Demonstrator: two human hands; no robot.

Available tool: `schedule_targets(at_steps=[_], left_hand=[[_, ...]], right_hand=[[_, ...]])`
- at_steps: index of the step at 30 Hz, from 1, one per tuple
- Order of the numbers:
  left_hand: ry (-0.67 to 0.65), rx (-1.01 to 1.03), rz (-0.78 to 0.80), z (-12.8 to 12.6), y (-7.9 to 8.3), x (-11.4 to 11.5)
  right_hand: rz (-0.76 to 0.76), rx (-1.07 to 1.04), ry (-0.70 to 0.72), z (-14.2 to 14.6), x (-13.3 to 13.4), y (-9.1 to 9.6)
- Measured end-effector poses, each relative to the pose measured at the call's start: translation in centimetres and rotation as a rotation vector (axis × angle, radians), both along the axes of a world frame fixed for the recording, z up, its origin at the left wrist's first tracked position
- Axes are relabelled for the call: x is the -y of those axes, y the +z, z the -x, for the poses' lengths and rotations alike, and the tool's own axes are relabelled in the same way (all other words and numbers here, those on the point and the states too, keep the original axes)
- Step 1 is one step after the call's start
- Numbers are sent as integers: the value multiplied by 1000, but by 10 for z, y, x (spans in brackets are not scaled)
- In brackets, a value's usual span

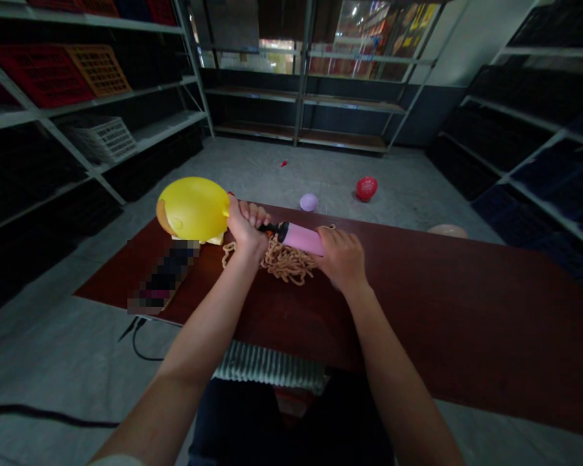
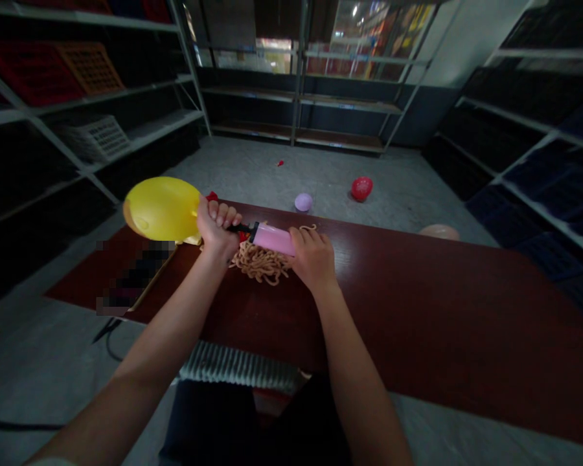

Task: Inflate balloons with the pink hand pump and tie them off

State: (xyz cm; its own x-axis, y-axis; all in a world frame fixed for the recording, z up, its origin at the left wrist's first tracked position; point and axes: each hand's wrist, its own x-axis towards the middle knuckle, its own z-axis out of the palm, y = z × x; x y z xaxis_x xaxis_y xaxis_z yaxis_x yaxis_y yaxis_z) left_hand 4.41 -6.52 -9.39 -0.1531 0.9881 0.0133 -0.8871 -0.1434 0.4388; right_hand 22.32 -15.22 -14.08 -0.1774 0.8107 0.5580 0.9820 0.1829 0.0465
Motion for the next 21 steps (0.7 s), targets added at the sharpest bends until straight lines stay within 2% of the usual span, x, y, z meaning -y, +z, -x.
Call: schedule_targets(at_steps=[8, 14, 21], left_hand=[[77, -6, 38, 24, 8, -9], [98, -6, 13, 44, 12, -13], [144, -105, -27, 50, 23, -3]], right_hand=[[-77, 70, -119, -24, 2, 1], [-96, 11, -201, -42, 4, 2], [-76, -39, -172, -42, 5, 1]])
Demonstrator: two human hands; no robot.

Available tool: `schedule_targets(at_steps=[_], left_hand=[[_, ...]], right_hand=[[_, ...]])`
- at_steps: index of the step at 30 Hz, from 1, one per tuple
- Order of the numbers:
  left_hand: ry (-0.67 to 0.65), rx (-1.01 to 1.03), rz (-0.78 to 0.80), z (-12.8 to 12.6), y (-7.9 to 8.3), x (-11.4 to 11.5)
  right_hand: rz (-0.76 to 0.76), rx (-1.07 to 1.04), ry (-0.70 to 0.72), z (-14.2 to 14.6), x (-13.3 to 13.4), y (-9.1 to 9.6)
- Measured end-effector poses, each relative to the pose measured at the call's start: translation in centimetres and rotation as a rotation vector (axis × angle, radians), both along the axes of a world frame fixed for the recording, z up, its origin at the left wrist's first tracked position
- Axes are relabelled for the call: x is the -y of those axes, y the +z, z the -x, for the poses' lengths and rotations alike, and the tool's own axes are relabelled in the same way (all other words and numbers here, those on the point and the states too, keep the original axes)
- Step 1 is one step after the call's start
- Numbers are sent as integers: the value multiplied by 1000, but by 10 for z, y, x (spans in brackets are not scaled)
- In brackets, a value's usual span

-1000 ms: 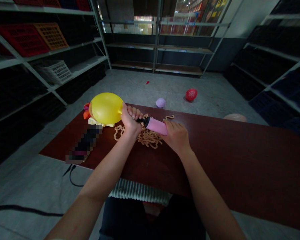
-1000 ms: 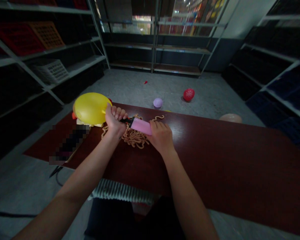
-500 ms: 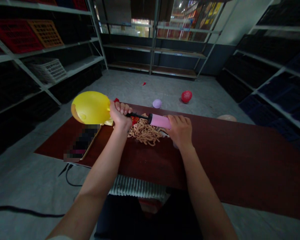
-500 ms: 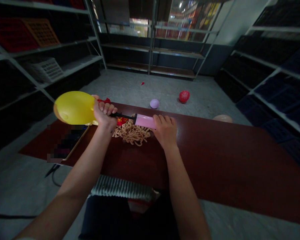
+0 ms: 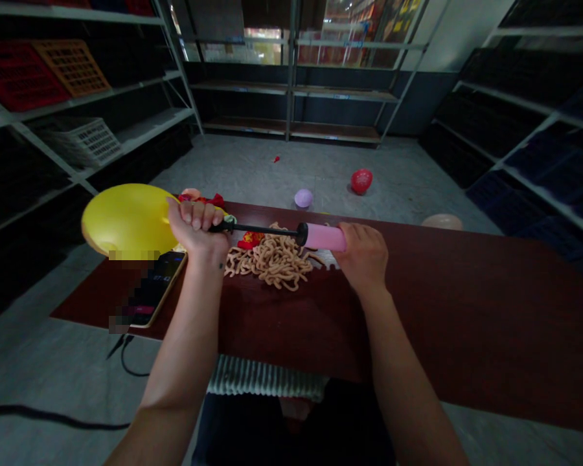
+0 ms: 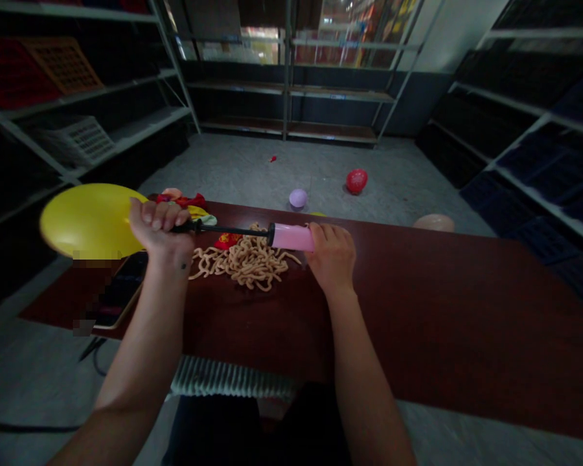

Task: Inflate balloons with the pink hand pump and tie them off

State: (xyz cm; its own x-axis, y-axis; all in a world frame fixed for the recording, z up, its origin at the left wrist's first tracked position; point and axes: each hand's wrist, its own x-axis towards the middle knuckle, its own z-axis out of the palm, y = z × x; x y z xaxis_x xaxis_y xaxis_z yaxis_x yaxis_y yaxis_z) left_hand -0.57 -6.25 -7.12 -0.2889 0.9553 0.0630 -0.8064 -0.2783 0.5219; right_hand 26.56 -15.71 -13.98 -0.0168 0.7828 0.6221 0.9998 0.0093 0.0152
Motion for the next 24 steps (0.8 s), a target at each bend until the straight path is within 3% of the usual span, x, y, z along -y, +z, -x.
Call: schedule_targets(at_steps=[7, 18, 24], left_hand=[[12, 37, 11, -9, -4, -1], [-126, 25, 30, -57, -14, 20], [-165, 64, 66, -60, -24, 14]], right_hand=[[31, 48, -30, 8, 1, 3], [113, 44, 140, 42, 2, -1], [102, 40, 156, 50, -1, -5]])
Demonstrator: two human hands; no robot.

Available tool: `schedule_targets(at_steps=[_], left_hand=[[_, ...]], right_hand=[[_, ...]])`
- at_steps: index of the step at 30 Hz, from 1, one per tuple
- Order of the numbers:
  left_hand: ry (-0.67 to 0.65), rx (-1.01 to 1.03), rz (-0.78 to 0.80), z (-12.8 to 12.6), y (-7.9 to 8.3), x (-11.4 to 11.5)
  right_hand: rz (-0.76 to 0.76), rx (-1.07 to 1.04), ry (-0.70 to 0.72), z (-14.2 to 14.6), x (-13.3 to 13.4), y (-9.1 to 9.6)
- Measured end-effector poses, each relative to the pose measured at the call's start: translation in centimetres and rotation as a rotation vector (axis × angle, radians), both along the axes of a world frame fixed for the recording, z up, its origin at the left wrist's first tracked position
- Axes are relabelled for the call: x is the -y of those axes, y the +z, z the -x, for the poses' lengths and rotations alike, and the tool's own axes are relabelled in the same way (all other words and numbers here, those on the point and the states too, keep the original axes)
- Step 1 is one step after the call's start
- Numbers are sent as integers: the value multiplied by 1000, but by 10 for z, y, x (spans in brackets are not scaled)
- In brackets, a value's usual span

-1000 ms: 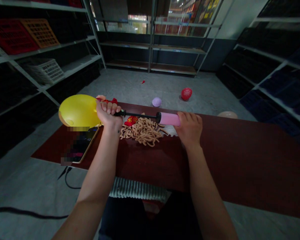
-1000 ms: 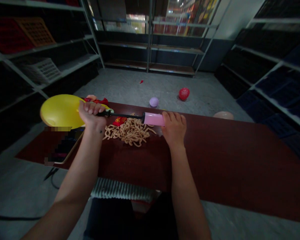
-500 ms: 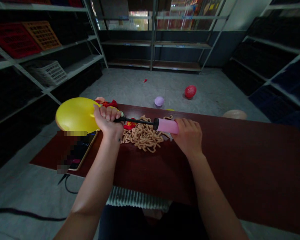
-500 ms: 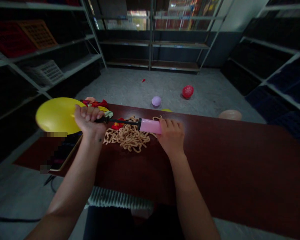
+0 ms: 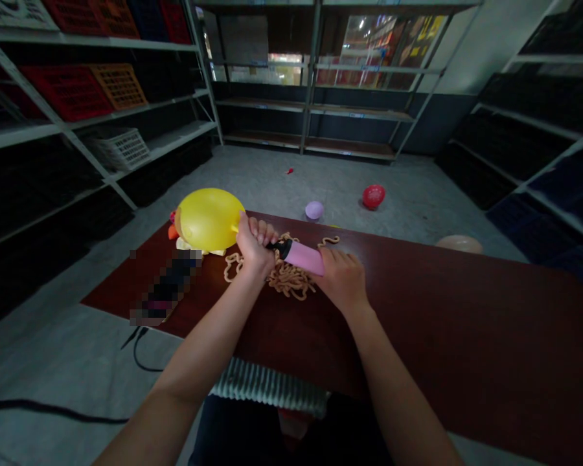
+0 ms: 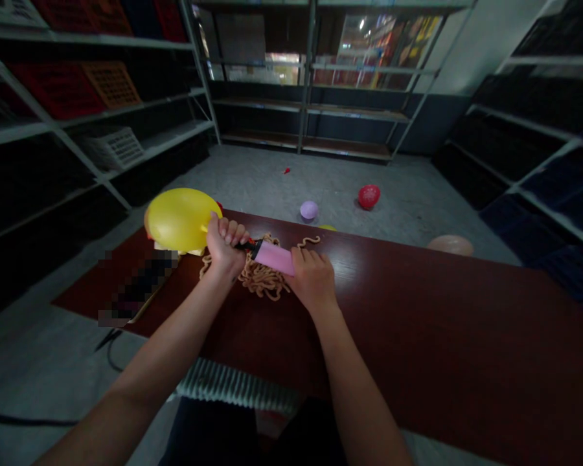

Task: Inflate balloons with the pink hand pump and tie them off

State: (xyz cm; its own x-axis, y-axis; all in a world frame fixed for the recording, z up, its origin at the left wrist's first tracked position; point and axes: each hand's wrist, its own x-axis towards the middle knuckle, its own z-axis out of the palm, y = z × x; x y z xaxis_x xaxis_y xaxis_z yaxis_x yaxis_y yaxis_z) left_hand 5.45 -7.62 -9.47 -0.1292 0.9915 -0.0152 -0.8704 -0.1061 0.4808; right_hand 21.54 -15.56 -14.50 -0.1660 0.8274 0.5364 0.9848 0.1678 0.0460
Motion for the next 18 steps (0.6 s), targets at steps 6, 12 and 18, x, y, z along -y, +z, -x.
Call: schedule_targets(at_steps=[6, 12, 18], left_hand=[[-10, 40, -37, 8, -4, -9], [19, 74, -27, 13, -5, -18], [76, 79, 2, 26, -2, -23]], right_hand=[[-47, 42, -12, -4, 0, 5], [-24, 45, -83, -27, 1, 4], [-4, 50, -161, -63, 2, -3]])
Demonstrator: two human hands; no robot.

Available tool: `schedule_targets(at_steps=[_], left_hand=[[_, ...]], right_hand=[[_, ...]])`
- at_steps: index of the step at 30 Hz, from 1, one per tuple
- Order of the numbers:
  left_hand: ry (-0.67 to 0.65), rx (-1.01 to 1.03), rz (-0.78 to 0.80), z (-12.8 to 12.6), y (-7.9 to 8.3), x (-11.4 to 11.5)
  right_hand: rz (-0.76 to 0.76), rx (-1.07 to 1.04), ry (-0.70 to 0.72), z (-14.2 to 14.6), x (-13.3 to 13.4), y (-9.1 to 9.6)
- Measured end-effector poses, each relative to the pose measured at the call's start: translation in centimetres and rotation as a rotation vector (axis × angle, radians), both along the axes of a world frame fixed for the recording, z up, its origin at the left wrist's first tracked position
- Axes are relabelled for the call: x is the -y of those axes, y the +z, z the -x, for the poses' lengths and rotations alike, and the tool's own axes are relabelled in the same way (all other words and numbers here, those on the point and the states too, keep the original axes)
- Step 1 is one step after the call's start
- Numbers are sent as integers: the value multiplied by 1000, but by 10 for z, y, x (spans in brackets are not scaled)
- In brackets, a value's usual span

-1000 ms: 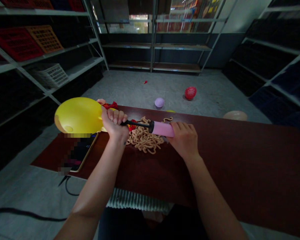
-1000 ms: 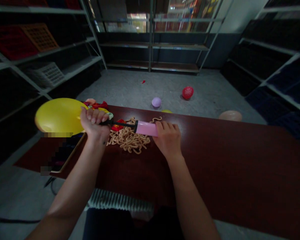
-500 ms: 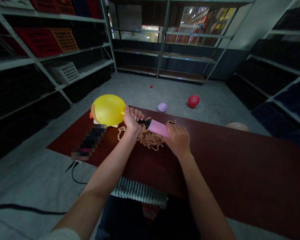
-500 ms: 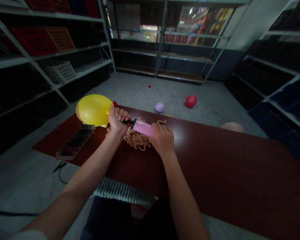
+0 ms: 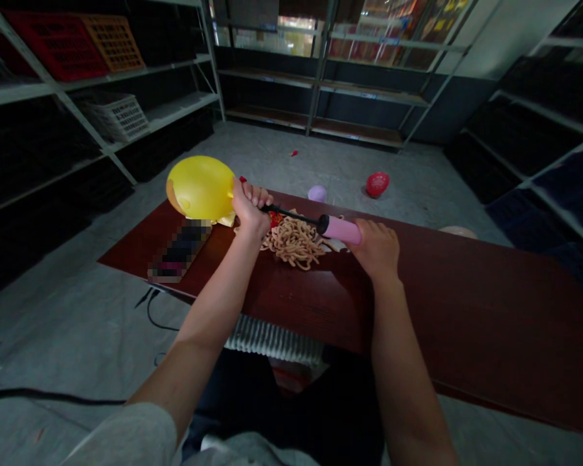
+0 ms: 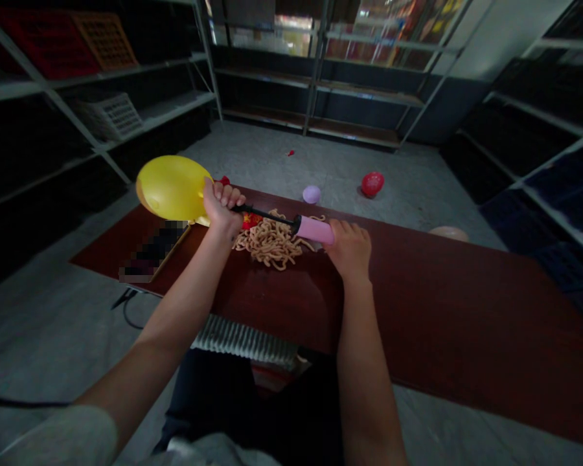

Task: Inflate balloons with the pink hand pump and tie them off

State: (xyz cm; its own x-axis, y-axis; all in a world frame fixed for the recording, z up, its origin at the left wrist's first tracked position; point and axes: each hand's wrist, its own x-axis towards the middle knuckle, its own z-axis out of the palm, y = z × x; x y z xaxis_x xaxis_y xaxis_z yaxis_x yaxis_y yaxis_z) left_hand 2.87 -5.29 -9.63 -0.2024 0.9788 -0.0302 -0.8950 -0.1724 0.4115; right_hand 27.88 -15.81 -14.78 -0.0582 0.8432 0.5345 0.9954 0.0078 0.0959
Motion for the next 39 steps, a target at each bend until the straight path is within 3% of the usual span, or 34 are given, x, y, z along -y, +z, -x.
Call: schedule_targets(at_steps=[5, 16, 22, 29, 39], left_hand=[[30, -36, 34, 10, 7, 2], [42, -20, 8, 18, 10, 5], [-8, -24, 9, 1, 5, 11], [-94, -125, 62, -30, 4, 32], [-64, -113, 57, -22, 0, 23]], right_hand=[[-18, -18, -35, -9, 4, 2], [52, -8, -9, 11, 7, 16], [87, -13, 42, 35, 7, 18], [172, -127, 138, 58, 1, 4], [96, -127, 122, 61, -5, -2]])
